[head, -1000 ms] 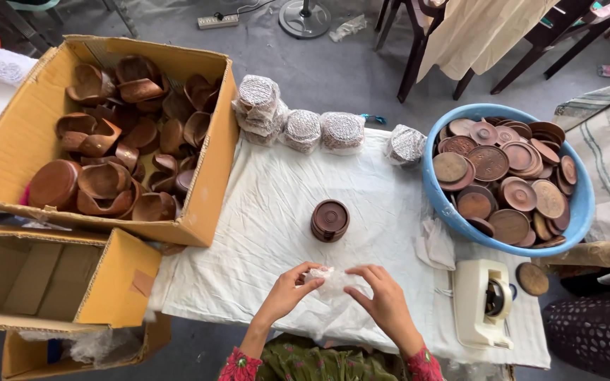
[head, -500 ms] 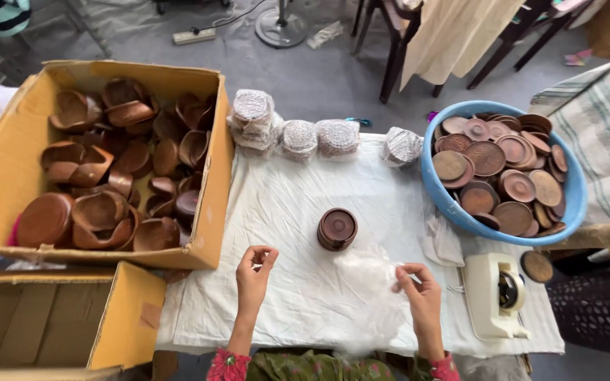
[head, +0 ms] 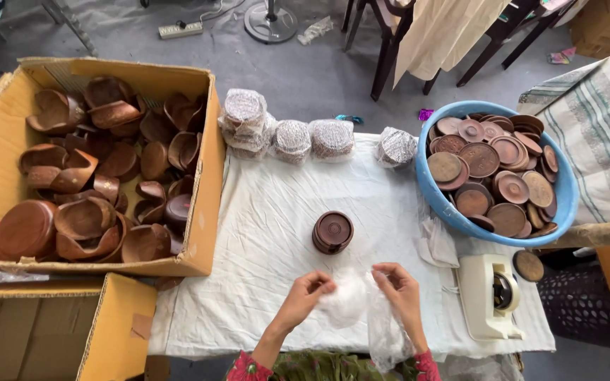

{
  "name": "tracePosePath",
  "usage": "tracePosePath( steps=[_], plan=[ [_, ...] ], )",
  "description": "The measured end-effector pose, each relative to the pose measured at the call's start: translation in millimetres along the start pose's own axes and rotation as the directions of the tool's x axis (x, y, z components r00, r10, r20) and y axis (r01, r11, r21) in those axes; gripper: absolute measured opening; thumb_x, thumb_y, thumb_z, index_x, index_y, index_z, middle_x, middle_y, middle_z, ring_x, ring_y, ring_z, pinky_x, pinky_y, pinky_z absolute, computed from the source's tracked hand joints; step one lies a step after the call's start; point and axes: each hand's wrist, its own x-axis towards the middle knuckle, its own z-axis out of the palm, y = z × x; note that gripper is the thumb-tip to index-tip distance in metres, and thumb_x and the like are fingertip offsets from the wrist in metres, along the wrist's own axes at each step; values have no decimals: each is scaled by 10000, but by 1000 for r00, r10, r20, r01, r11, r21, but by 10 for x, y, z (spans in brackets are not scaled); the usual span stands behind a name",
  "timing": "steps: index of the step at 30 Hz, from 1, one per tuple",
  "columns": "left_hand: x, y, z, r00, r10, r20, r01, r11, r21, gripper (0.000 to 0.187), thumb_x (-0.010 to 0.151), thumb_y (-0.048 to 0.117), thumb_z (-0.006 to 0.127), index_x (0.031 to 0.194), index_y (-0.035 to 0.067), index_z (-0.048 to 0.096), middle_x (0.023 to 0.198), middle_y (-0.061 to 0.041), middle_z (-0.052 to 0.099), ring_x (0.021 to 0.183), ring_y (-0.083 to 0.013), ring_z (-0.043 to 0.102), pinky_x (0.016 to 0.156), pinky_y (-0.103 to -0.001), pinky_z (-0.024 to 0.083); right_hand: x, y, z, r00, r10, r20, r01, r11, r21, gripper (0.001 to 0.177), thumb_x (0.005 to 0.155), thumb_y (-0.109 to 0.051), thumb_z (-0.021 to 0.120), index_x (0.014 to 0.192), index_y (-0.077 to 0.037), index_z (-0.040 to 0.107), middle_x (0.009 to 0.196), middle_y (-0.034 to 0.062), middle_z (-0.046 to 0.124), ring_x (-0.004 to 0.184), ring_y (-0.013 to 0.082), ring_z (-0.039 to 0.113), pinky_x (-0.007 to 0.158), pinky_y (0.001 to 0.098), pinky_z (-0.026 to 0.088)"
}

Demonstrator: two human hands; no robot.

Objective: The person wraps a stack of small brown bowls in bubble wrap. They pull a sheet of bubble wrap from a roll, place the bowls on it, and fold the wrap around the stack to enclose it.

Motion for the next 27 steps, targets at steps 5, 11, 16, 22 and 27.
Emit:
tracePosePath(
  steps=[5,11,16,22,27],
  plan=[
    [-107,-26,-625,886,-36,-463,-42,987,-158,272,889,52,537,1119,117,668,1060,45,690,954,-48,626,709,-208,524,34,75,-544,873,-163,-460,168,985,-30,124,1004,-100,687,1104,-32,712,951,8,700,799,77,608,688,210,491],
    [-389,560,-598,893,54,-447,-39,998,43,198,962,203,698,1107,70,714,969,41,652,705,-48,429,573,-207,358,-10,-173,-631,896,-132,-424,123,991,-48,153,974,-127,711,1102,-44,708,943,12,700,820,70,621,700,202,496],
    [-348,368,-309,924,33,-380,9,994,108,237,945,224,726,1112,58,749,827,11,590,668,-65,419,594,-220,352,96,151,-343,961,-146,-235,148,989,-10,203,957,-140,720,1123,-23,717,964,21,696,827,69,621,712,201,486],
    [-150,256,-101,876,108,-470,-215,960,-181,283,1032,287,605,1052,26,712,839,11,628,774,-54,560,727,-201,468,-129,40,326,942,8,336,13,998,-60,433,910,-145,745,1333,-124,652,994,7,708,731,66,568,681,200,489],
    [-102,441,15,894,174,-414,-247,960,-131,340,1046,349,586,1015,36,714,780,1,601,717,-61,531,655,-211,432,-133,565,286,872,168,460,-60,969,-239,283,817,-142,809,1078,-36,787,895,22,725,594,92,422,525,241,334]
  ],
)
